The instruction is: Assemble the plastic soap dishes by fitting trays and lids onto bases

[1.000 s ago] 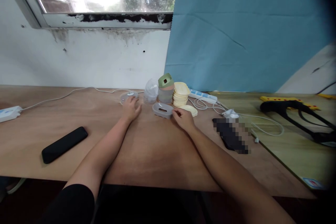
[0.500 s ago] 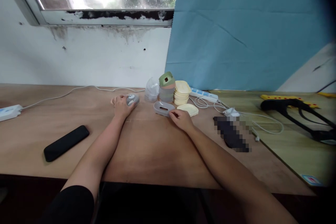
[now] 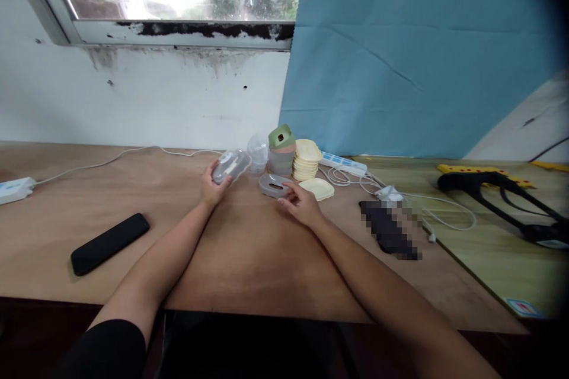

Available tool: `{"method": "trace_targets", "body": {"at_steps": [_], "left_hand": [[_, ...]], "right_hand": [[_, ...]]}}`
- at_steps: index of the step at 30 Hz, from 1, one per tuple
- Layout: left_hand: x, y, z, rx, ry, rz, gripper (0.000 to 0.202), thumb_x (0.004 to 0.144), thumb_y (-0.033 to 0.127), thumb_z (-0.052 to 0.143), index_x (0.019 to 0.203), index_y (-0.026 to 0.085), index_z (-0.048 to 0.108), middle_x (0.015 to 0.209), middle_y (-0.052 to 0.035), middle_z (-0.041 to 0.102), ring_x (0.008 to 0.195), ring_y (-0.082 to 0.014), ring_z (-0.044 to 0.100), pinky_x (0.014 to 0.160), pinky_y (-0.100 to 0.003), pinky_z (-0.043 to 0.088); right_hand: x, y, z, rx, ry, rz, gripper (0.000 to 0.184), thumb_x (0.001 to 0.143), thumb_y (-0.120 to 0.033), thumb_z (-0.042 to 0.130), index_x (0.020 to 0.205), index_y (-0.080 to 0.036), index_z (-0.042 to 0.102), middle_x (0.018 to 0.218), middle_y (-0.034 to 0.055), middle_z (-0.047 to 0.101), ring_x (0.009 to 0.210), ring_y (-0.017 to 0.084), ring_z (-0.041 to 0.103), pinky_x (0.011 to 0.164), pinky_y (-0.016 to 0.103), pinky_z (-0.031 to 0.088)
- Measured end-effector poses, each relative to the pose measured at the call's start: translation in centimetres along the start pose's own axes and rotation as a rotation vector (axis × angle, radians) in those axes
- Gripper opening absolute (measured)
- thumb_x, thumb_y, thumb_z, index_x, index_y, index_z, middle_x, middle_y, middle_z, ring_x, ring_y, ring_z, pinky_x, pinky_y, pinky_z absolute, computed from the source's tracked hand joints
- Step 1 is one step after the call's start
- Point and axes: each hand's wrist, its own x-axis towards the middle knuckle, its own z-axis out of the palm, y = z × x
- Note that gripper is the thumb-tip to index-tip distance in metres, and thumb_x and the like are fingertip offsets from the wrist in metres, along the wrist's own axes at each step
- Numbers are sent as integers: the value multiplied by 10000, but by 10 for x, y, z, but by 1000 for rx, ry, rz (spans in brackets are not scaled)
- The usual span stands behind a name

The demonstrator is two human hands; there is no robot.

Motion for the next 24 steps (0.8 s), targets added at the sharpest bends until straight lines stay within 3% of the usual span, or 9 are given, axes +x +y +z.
{"method": "trace_targets", "body": {"at_steps": [3, 5, 7, 11, 14, 17, 21, 24], "left_hand": [[-22, 28, 15, -107, -211, 124, 752, 729, 526, 680, 1343, 150, 462, 1306, -151, 554, 1198, -301, 538, 1030, -432, 423], [-36, 46, 24, -175, -387, 183, 763, 705, 528, 705, 1337, 165, 480, 1300, -148, 560, 1187, -314, 544, 1018, -448, 433], [-45, 59, 32, -249, -467, 190, 784, 707, 505, 722, 1369, 183, 451, 1337, -144, 533, 1209, -310, 528, 1029, -449, 427], [-48, 65, 38, -343, -483, 122, 706, 754, 532, 678, 1342, 187, 495, 1343, -141, 535, 1208, -301, 531, 1022, -440, 428], [-43, 55, 41, -448, -434, 14, 645, 806, 619, 566, 1245, 146, 583, 1217, -144, 631, 1114, -296, 595, 974, -435, 455], [-36, 41, 43, -463, -246, -140, 645, 867, 654, 425, 1191, 130, 614, 1080, -136, 691, 979, -271, 650, 878, -416, 498], [-24, 17, 39, -186, 24, -295, 584, 909, 609, 366, 1073, 126, 649, 966, -122, 694, 900, -252, 659, 826, -382, 503], [-13, -1, 30, -36, 84, -385, 507, 888, 516, 483, 1190, 116, 563, 896, -105, 693, 892, -244, 664, 825, -364, 503]], "right_hand": [[-2, -5, 8, 202, -59, -18, 1023, 647, -577, 761, 1469, -246, 251, 1309, 138, 550, 962, 251, 652, 806, 393, 540], [-3, -8, 14, 332, -10, -48, 1152, 592, -660, 754, 1484, -235, 161, 1424, 165, 429, 1172, 304, 556, 937, 448, 493], [-4, -12, 17, 409, 82, -44, 1074, 617, -699, 709, 1443, -219, 217, 1422, 164, 415, 1255, 313, 484, 1026, 462, 431], [-4, -19, 18, 410, 183, -24, 883, 646, -617, 734, 1327, -217, 339, 1329, 142, 479, 1199, 298, 512, 1018, 439, 437], [-4, -21, 17, 376, 191, -55, 880, 619, -567, 771, 1311, -225, 347, 1305, 131, 486, 1165, 291, 523, 1004, 435, 445], [-4, -20, 18, 346, 173, -41, 886, 626, -561, 764, 1322, -221, 333, 1303, 132, 487, 1147, 285, 530, 998, 438, 446], [-4, -17, 17, 304, 178, 0, 906, 629, -562, 763, 1349, -221, 329, 1312, 133, 482, 1151, 287, 526, 997, 441, 445], [-4, -18, 15, 275, 179, 10, 915, 625, -546, 775, 1359, -220, 337, 1315, 134, 483, 1165, 293, 519, 1001, 447, 441]]}}
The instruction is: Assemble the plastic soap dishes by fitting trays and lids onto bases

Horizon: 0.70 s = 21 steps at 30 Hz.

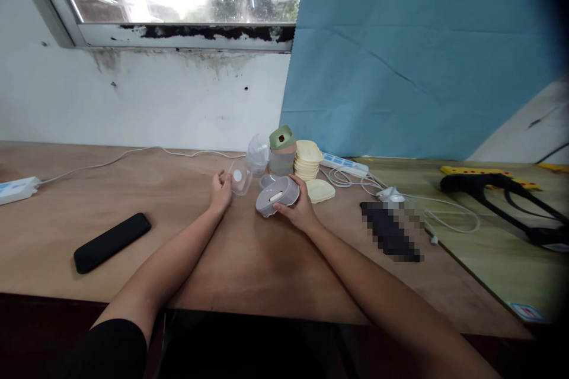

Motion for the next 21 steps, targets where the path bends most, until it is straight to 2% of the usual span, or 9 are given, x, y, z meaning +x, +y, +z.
{"method": "trace_targets", "body": {"at_steps": [3, 6, 8, 12, 14, 16, 18, 21], "left_hand": [[14, -11, -7, 40, 11, -75, 526, 889, 417, 502, 1299, 93, 446, 857, -97, 706, 879, -229, 672, 856, -374, 497], [21, -19, -11, 84, 32, -90, 448, 900, 360, 477, 1275, 116, 460, 914, -104, 712, 906, -223, 674, 882, -380, 491], [23, -22, -12, 97, 43, -96, 426, 916, 369, 448, 1271, 135, 468, 972, -114, 705, 857, -217, 686, 834, -371, 513], [24, -25, -12, 88, 10, -107, 465, 939, 420, 399, 1307, 142, 456, 1067, -152, 678, 617, -186, 681, 633, -333, 538], [24, -25, -12, 90, -9, -97, 474, 936, 411, 413, 1313, 129, 467, 1169, -189, 639, 596, -180, 680, 614, -330, 540], [24, -25, -12, 101, -34, -82, 474, 927, 395, 440, 1311, 123, 491, 1262, -209, 589, 642, -188, 695, 649, -340, 550], [24, -24, -12, 125, -64, -65, 464, 911, 386, 473, 1288, 122, 535, 1257, -200, 600, 729, -216, 708, 717, -366, 556], [23, -21, -13, 174, -78, -27, 447, 876, 361, 522, 1249, 123, 588, 1235, -176, 626, 1011, -284, 665, 914, -427, 505]], "right_hand": [[0, -3, -1, -14, -12, -14, 924, 619, -524, 790, 1364, -214, 341, 1318, 138, 486, 1181, 296, 514, 1012, 451, 433], [-1, -4, -1, -49, -27, -28, 930, 608, -514, 801, 1366, -222, 348, 1336, 135, 480, 1195, 301, 506, 1025, 461, 424], [-1, -4, 0, -67, -33, -42, 932, 604, -507, 807, 1368, -229, 351, 1349, 129, 474, 1207, 302, 500, 1035, 467, 416], [-1, -5, -1, -67, -45, -61, 925, 607, -492, 812, 1369, -231, 357, 1345, 125, 483, 1205, 300, 505, 1036, 469, 415], [-1, -6, -1, -71, -50, -61, 923, 608, -487, 813, 1369, -226, 361, 1343, 128, 486, 1205, 303, 505, 1033, 471, 416], [0, -7, -1, -80, -50, -58, 928, 608, -487, 813, 1374, -224, 359, 1351, 131, 481, 1216, 307, 497, 1037, 476, 411], [0, -7, -1, -85, -52, -50, 939, 605, -490, 813, 1381, -230, 352, 1363, 130, 473, 1225, 310, 492, 1041, 480, 408], [-1, -6, -1, -85, -58, -38, 953, 604, -497, 813, 1391, -235, 343, 1372, 128, 468, 1227, 310, 492, 1042, 481, 409]]}}
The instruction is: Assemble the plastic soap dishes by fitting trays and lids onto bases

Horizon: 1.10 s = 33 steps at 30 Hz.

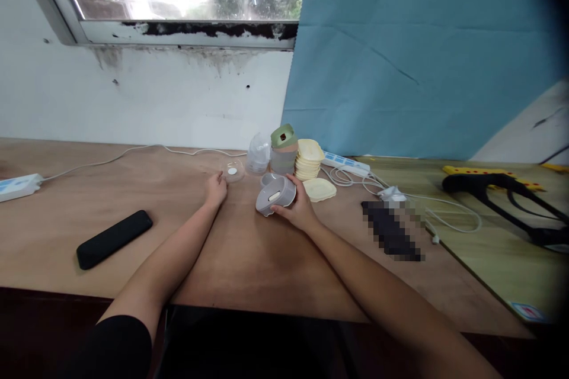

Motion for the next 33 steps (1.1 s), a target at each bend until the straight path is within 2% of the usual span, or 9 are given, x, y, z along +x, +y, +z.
{"method": "trace_targets", "body": {"at_steps": [3, 6, 8, 13, 17, 20, 25, 29, 33], "left_hand": [[-3, 6, -1, 52, 39, 50, 462, 859, 353, 539, 1259, 125, 582, 1303, -163, 583, 1232, -298, 530, 1059, -444, 394], [-12, 18, -4, 39, 90, 150, 473, 890, 410, 494, 1264, 127, 559, 1275, -161, 592, 1148, -274, 580, 1002, -423, 442], [-24, 29, -5, -17, 36, 273, 505, 907, 474, 457, 1269, 133, 542, 1255, -161, 592, 1064, -254, 613, 927, -402, 488], [-67, 59, 2, -69, -471, 708, 838, 732, 573, 680, 1418, 181, 399, 1430, -171, 440, 1290, -335, 454, 1058, -465, 389], [-88, 67, 17, -110, -716, 669, 1078, 688, 524, 750, 1522, 207, 146, 1453, -198, 399, 1277, -362, 469, 1027, -509, 418], [-89, 63, 21, -130, -716, 618, 1099, 688, 507, 756, 1527, 215, 108, 1432, -207, 415, 1240, -368, 499, 997, -521, 441], [-84, 62, 16, -183, -734, 581, 1010, 755, 505, 696, 1519, 203, 108, 1386, -199, 463, 1126, -329, 583, 946, -493, 475], [-84, 66, 16, -357, -643, 603, 767, 881, 553, 500, 1486, 180, 211, 1393, -170, 479, 1217, -312, 521, 1019, -472, 424], [-84, 67, 18, -332, -500, 546, 614, 921, 566, 399, 1405, 191, 366, 1327, -130, 543, 1208, -291, 523, 1030, -477, 412]], "right_hand": [[-1, 3, 1, -2, 0, 10, 977, 601, -511, 812, 1404, -234, 331, 1383, 132, 457, 1246, 315, 478, 1053, 489, 400], [-2, 7, 1, 10, 21, 22, 1031, 609, -538, 799, 1441, -227, 275, 1410, 143, 427, 1277, 325, 452, 1068, 495, 385], [-2, 8, 2, 26, 37, 24, 1069, 620, -552, 788, 1464, -217, 224, 1427, 155, 405, 1292, 327, 438, 1075, 492, 378], [-2, 4, 2, 103, 24, 2, 1110, 636, -621, 745, 1481, -206, 157, 1423, 168, 403, 1281, 320, 452, 1071, 483, 386], [-2, 3, 4, 234, -45, 12, 1163, 627, -674, 721, 1492, -231, 81, 1416, 166, 407, 1249, 314, 495, 1029, 468, 438], [-2, 2, 6, 299, -113, 51, 1186, 612, -706, 708, 1493, -236, 69, 1432, 169, 402, 1270, 324, 481, 1033, 478, 432], [0, -2, 10, 379, -273, 115, 1055, 643, -715, 675, 1449, -220, 207, 1369, 159, 485, 1204, 313, 535, 980, 465, 474], [0, 2, 10, 362, -152, 52, 875, 692, -702, 640, 1360, -214, 356, 1260, 130, 565, 1133, 313, 559, 959, 466, 476], [0, 11, 9, 305, -32, 37, 749, 742, -717, 566, 1280, -208, 454, 1185, 119, 596, 1097, 322, 559, 964, 498, 451]]}}
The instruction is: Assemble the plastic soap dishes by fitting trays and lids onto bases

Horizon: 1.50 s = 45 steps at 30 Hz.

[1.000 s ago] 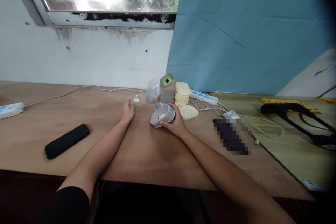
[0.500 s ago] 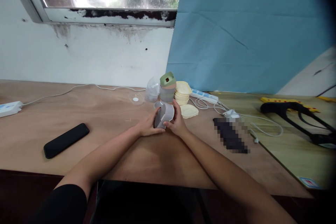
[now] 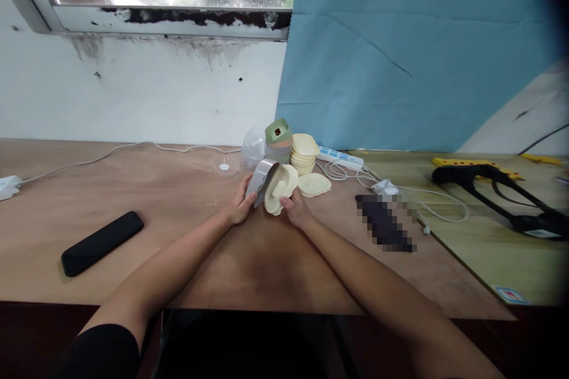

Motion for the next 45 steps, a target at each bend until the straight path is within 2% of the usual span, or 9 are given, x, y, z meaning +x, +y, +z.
{"method": "trace_targets", "body": {"at_steps": [6, 12, 18, 21, 24, 29, 36, 41, 45], "left_hand": [[-1, 5, 1, 219, -69, -105, 464, 966, 485, 349, 1241, 162, 539, 1074, -110, 672, 993, -250, 634, 887, -406, 486], [0, -1, -1, 359, -14, 197, 848, 905, 368, 533, 1511, 177, -28, 1278, -175, 562, 1100, -251, 598, 898, -392, 491], [0, 4, -11, 669, -212, 364, 528, 941, 360, 466, 1436, 237, 326, 1115, -113, 632, 931, -211, 656, 776, -326, 519], [1, 7, -14, 760, -191, 385, 455, 927, 424, 500, 1323, 205, 461, 929, -79, 687, 828, -207, 671, 743, -324, 504], [3, 3, -16, 793, -134, 366, 390, 909, 456, 532, 1191, 187, 532, 892, -74, 706, 802, -208, 683, 754, -334, 492], [10, -12, -11, 751, -16, 219, 280, 926, 419, 516, 1072, 179, 522, 847, -55, 720, 795, -206, 688, 758, -347, 485], [33, -27, 16, 839, -17, 55, 233, 927, 421, 505, 948, 194, 557, 785, -44, 692, 748, -208, 656, 695, -320, 468], [39, -31, 21, 777, -48, -43, 225, 916, 412, 514, 988, 205, 567, 797, -41, 684, 746, -216, 647, 667, -317, 467], [40, -34, 15, 639, -57, -96, 225, 924, 352, 485, 1075, 205, 565, 869, -56, 691, 781, -226, 650, 695, -344, 489]], "right_hand": [[5, -5, -2, 50, 27, -19, 833, 730, -702, 599, 1386, -255, 348, 1243, 109, 578, 1103, 306, 556, 932, 462, 477], [7, -6, -8, -54, 12, -19, 876, 729, -648, 641, 1437, -248, 315, 1334, 105, 516, 1078, 282, 565, 884, 427, 505], [8, 7, -14, -85, 71, 10, 815, 729, -699, 596, 1378, -240, 415, 1201, 85, 593, 1032, 268, 577, 849, 413, 513], [10, 12, -17, -28, 104, 11, 793, 722, -739, 565, 1322, -230, 468, 1101, 72, 628, 982, 258, 596, 836, 397, 517], [12, 14, -19, 44, 172, -21, 754, 732, -756, 535, 1246, -205, 515, 1076, 83, 643, 969, 262, 609, 845, 394, 516], [15, 14, -30, 48, 447, -118, 709, 731, -754, 521, 1152, -184, 556, 1070, 101, 655, 985, 271, 620, 898, 420, 499], [32, 17, -60, 12, 773, -71, 374, 782, -422, 558, 1064, -180, 599, 1037, 66, 659, 996, 222, 608, 959, 423, 455], [33, 13, -85, -224, 873, -59, 357, 842, -366, 484, 1123, -156, 552, 1079, 110, 624, 1016, 252, 585, 955, 460, 439], [24, 14, -106, -579, 732, -98, 343, 891, -344, 423, 1138, -156, 570, 1119, 154, 610, 1097, 309, 549, 983, 504, 402]]}}
